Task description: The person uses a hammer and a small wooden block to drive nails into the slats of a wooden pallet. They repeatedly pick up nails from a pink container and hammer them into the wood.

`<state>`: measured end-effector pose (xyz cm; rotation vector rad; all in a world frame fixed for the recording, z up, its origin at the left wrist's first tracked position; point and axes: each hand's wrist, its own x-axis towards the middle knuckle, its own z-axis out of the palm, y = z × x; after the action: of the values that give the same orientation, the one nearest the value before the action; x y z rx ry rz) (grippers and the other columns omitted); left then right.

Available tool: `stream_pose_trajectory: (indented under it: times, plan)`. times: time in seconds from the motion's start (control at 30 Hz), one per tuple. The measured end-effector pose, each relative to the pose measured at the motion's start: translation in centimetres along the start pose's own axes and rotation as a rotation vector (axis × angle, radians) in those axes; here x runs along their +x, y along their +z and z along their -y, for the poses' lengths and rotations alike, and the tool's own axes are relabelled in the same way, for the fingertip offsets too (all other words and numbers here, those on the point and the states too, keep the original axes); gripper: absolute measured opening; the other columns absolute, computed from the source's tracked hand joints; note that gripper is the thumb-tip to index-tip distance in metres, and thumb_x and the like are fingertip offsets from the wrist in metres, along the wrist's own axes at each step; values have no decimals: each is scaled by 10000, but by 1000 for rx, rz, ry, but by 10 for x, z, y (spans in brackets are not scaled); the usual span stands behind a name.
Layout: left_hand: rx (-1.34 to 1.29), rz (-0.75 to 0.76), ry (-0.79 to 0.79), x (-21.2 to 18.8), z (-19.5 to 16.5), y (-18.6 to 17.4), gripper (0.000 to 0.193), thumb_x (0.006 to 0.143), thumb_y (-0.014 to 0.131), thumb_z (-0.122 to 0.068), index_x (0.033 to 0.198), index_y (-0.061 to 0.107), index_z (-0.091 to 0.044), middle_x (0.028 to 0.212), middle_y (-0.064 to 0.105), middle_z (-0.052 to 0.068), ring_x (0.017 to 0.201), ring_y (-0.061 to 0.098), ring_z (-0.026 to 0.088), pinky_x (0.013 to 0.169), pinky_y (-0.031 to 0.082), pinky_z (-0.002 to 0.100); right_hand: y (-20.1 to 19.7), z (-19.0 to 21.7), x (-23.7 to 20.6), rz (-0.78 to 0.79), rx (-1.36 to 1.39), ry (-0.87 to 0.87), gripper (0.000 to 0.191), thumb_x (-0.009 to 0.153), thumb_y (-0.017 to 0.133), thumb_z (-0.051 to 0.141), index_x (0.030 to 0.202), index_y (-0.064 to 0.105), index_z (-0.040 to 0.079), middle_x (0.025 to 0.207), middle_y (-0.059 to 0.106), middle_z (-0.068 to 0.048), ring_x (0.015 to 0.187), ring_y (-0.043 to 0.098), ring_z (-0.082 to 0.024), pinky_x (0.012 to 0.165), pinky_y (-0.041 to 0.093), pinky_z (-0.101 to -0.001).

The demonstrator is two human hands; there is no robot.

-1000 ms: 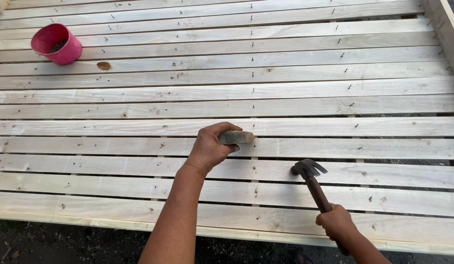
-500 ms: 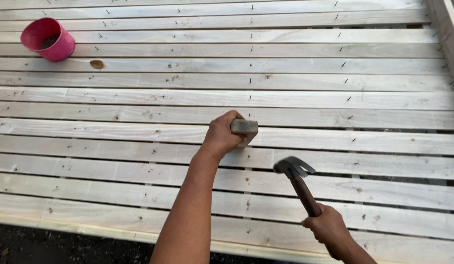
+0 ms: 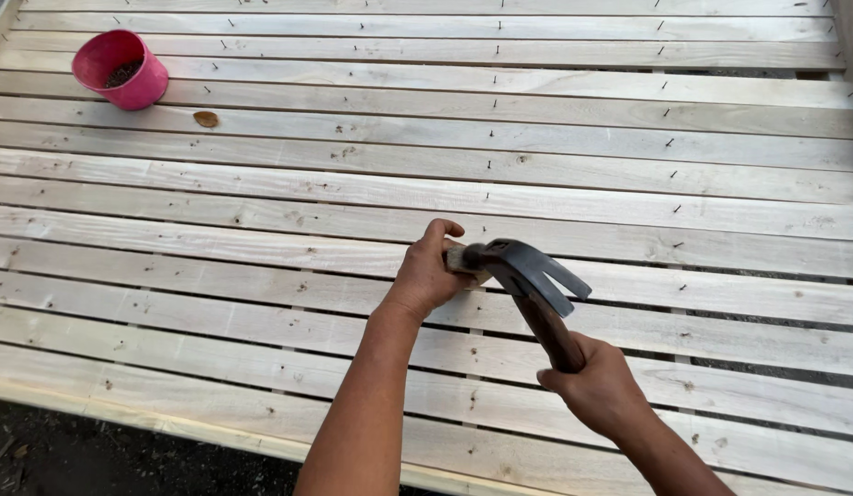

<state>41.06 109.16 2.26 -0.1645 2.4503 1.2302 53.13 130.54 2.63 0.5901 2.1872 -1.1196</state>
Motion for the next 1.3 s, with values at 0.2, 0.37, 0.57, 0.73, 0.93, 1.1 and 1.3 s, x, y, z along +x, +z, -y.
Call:
stream_pose_trajectory:
  times: [0.2, 0.37, 0.57, 0.73, 0.93, 1.1, 1.3]
  plan:
    - [-27, 33, 115, 5, 13, -7, 682, 680, 899, -140, 1253, 530, -167, 1075, 763, 12, 1024, 731, 181, 893, 601, 327, 14, -4, -4, -62, 85, 2, 268, 795, 836, 177, 971, 699, 29, 673, 621, -89, 597, 559, -198, 603, 480, -391]
    - [-12, 69, 140, 9, 8, -10, 695, 690, 920, -187, 1262, 527, -155, 1054, 780, 40, 1028, 732, 186, 908, 579, 321, 26, -12, 9, -80, 107, -3, 210, 795, 819, 150, 913, 672, 58, 633, 607, -45, 573, 560, -170, 590, 473, -374]
    - [11, 104, 120, 9, 1, -17, 739, 666, 900, -133, 1293, 512, -184, 1121, 763, 9, 1075, 714, 169, 956, 582, 309, 13, -14, 6, -221, 188, -79, 237, 796, 837, 151, 764, 641, 21, 606, 552, -59, 530, 495, -167, 537, 438, -364]
    - [-26, 104, 61, 11, 3, -18, 790, 646, 896, -99, 1319, 504, -232, 1162, 756, -16, 1130, 692, 153, 1038, 555, 296, 19, -1, -4, -278, 417, -311, 201, 761, 807, 117, 717, 623, 49, 549, 574, -40, 479, 532, -155, 468, 453, -357]
    - [-57, 102, 78, 15, 10, -22, 808, 632, 910, -95, 1328, 514, -202, 1172, 759, 0, 1139, 695, 162, 1040, 555, 300, 36, 26, 11, -95, 229, 25, 226, 801, 800, 88, 782, 582, 32, 568, 531, -54, 472, 492, -168, 469, 436, -365]
    - [-80, 100, 107, 18, 15, -20, 791, 656, 893, -102, 1341, 509, -196, 1175, 757, 10, 1127, 704, 173, 1018, 572, 316, 25, 27, 3, -157, 246, 24, 230, 795, 814, 122, 774, 602, 36, 562, 539, -62, 459, 456, -175, 462, 381, -364]
    - [-71, 108, 97, 22, 21, -19, 836, 647, 887, -100, 1372, 486, -214, 1180, 756, 7, 1131, 697, 177, 1029, 554, 314, 40, 16, 5, -271, 392, -317, 201, 774, 802, 140, 735, 629, 44, 557, 592, -35, 481, 545, -136, 472, 467, -333]
